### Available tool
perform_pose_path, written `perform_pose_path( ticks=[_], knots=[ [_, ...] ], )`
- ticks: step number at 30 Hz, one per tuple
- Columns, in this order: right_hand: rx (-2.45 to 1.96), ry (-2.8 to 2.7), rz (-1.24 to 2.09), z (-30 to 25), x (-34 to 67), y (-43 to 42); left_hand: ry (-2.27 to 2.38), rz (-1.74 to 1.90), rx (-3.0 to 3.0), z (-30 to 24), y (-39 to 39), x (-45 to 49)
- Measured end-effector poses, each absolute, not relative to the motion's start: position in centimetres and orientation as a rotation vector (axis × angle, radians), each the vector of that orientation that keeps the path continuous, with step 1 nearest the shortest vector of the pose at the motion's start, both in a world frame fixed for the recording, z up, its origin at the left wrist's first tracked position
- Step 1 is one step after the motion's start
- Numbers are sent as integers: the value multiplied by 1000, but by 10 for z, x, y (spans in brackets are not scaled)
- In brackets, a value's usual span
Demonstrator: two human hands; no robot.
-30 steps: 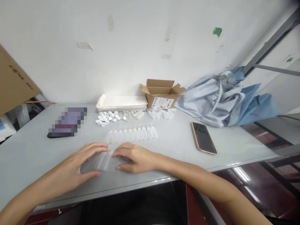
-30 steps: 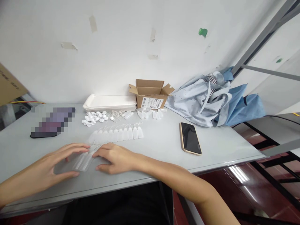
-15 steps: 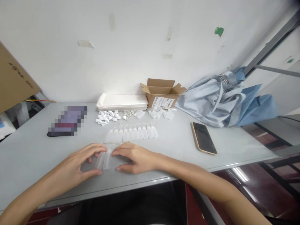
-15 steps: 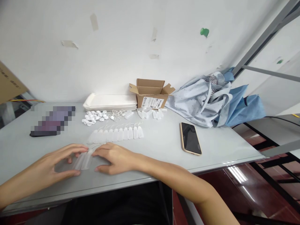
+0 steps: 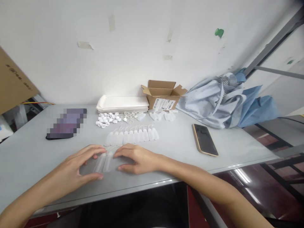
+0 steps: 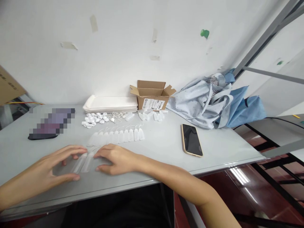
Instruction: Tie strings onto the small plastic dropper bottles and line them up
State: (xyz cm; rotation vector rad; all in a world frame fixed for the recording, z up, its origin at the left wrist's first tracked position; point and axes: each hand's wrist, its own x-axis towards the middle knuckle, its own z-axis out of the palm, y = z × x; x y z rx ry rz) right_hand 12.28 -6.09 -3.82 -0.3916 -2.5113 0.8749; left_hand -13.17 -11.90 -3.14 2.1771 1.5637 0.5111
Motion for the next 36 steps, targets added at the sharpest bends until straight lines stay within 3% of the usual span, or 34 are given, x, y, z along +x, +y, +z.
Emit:
perform_pose_path(
  ticks=[7,15,19,30,36],
  knots=[
    [-754,-2147,849,-24,140,-28,1656,606,2181,-4,-75,-113],
    [-1020,-2155,277,-50,191,49,1585,566,2371,-2,34,-73],
    [-1090,-2232,171,-57,203,63,1581,515,2415,-15,67,-62],
    [-1249,-2455,211,-48,183,58,1458,519,2612,-29,82,-48],
    [-1342,-2523,153,-45,167,53,1648,872,2429,-21,55,-60]
  ],
)
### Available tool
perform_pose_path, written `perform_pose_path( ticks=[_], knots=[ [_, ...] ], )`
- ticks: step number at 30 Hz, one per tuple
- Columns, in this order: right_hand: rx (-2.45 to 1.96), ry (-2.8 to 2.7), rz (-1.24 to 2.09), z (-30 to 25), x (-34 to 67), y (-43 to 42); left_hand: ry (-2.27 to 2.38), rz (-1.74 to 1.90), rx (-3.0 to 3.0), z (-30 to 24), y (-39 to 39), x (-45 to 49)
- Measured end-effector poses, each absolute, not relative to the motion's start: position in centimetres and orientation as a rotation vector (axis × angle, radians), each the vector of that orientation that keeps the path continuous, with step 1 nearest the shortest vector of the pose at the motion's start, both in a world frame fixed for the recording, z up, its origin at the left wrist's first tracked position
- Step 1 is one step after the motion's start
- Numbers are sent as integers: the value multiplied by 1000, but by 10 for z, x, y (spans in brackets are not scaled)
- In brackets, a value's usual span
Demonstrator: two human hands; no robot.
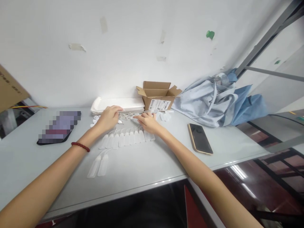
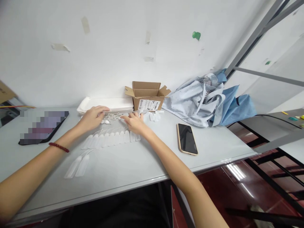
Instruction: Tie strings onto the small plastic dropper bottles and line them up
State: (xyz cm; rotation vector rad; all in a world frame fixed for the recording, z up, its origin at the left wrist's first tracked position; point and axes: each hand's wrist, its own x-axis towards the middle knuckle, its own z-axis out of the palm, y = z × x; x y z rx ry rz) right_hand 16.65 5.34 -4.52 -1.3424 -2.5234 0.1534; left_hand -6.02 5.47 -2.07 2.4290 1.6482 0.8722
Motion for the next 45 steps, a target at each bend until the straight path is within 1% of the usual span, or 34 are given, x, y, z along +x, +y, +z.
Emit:
perform_pose_path(
  ticks=[4,10,14,21,23,27,32,37,45],
  knots=[
    [-1386,-2520,183,-48,165,53,1729,1083,2103,-16,33,-67],
    [-1414,-2493,130,-51,168,54,1665,1240,1577,-13,25,-66],
    [-1418,-2493,100,-53,170,55,1559,1266,1393,-8,18,-61],
    [-1403,-2391,117,-49,173,54,1351,1248,1372,-7,10,-52],
    [-1330,-2309,200,-45,175,49,1375,1217,1388,-8,10,-51],
    [-1033,-2148,462,-36,175,34,1403,1143,1474,-8,6,-48],
    [-848,-2074,612,-31,170,15,1331,1006,1595,-2,-4,-44],
    [-821,-2060,656,-29,168,8,1297,968,1632,-1,-9,-41],
    [-807,-2106,620,-28,171,7,1219,984,1622,-2,-11,-38]
  ],
)
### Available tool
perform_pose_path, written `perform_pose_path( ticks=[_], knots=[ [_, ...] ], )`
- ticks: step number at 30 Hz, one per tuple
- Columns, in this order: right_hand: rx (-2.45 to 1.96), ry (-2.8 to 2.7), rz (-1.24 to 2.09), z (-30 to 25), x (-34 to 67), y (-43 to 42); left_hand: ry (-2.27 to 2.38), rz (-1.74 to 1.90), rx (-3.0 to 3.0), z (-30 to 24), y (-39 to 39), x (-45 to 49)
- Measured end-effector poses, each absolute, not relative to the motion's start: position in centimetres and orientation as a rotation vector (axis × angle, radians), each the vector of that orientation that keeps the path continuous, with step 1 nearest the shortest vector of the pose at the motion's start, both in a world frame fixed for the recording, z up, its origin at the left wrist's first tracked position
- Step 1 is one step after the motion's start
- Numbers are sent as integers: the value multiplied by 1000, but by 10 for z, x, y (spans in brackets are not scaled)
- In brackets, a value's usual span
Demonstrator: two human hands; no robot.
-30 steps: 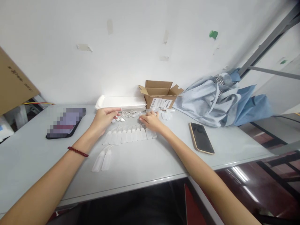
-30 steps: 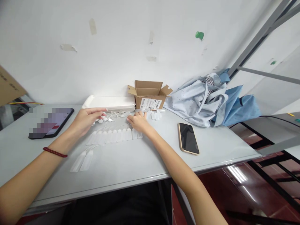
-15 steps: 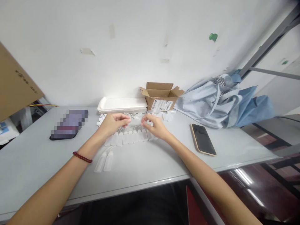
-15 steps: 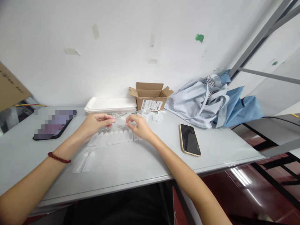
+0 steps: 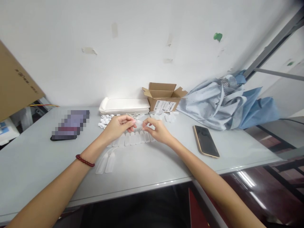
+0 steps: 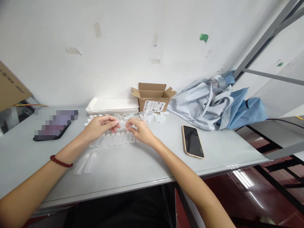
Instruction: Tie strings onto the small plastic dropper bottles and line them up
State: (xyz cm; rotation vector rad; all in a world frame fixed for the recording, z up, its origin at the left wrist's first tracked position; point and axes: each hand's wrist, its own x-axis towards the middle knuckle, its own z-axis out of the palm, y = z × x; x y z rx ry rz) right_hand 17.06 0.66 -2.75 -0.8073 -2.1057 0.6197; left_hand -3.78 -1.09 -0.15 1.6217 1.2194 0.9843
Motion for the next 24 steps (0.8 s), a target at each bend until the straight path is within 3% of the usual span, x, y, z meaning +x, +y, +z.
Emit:
perform_pose_path(
  ticks=[24],
  knots=[
    [-788,-2179,496,-32,166,-1,1224,917,1620,0,-13,-38]
  ],
)
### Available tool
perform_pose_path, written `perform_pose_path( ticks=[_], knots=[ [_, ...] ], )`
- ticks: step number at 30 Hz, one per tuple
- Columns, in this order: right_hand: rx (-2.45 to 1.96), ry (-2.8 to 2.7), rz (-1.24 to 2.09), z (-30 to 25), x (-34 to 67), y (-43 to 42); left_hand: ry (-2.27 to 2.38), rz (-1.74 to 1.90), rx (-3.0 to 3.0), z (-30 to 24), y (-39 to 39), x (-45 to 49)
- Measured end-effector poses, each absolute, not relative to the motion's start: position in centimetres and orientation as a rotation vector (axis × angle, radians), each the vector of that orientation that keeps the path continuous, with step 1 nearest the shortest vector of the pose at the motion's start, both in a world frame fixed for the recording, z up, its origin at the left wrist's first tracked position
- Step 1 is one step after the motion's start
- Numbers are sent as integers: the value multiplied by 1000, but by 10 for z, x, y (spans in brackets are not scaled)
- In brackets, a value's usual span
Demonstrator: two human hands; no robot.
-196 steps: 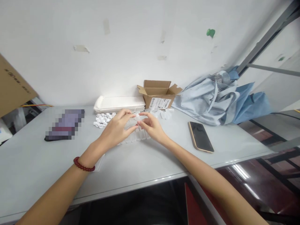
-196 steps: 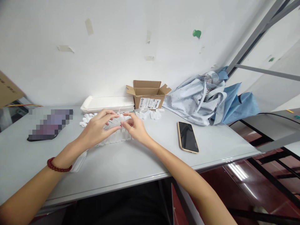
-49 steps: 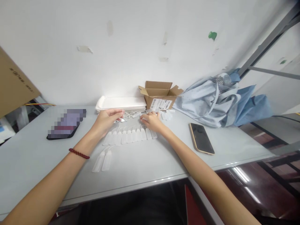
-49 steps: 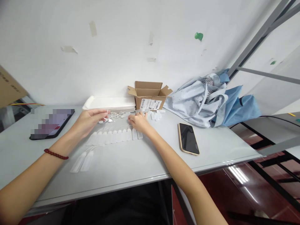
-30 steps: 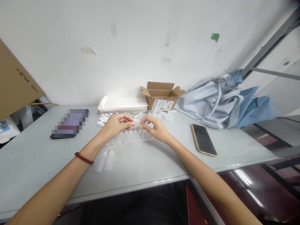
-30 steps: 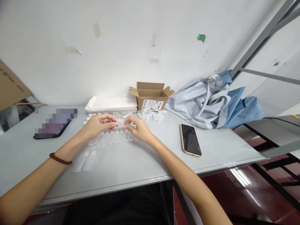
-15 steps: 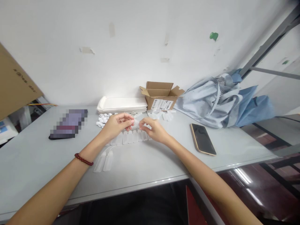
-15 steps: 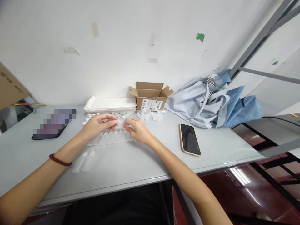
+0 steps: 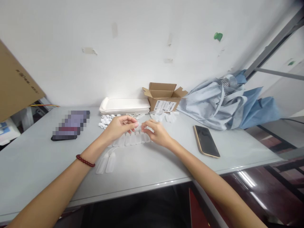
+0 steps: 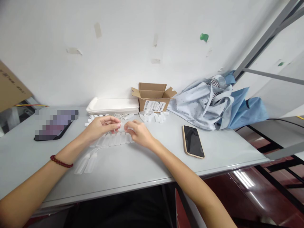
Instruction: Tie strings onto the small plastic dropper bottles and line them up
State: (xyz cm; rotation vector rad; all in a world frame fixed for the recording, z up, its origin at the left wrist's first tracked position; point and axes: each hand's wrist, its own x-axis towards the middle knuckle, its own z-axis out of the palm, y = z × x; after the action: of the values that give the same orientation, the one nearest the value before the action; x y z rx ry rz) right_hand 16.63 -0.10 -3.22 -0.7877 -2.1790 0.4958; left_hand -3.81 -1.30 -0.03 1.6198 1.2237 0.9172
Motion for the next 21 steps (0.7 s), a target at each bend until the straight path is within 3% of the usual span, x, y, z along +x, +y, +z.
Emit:
perform_pose_path(
  ticks=[21],
  knots=[
    [-834,-2113,613,-33,161,-7,1239,906,1707,0,-13,-38]
  ],
)
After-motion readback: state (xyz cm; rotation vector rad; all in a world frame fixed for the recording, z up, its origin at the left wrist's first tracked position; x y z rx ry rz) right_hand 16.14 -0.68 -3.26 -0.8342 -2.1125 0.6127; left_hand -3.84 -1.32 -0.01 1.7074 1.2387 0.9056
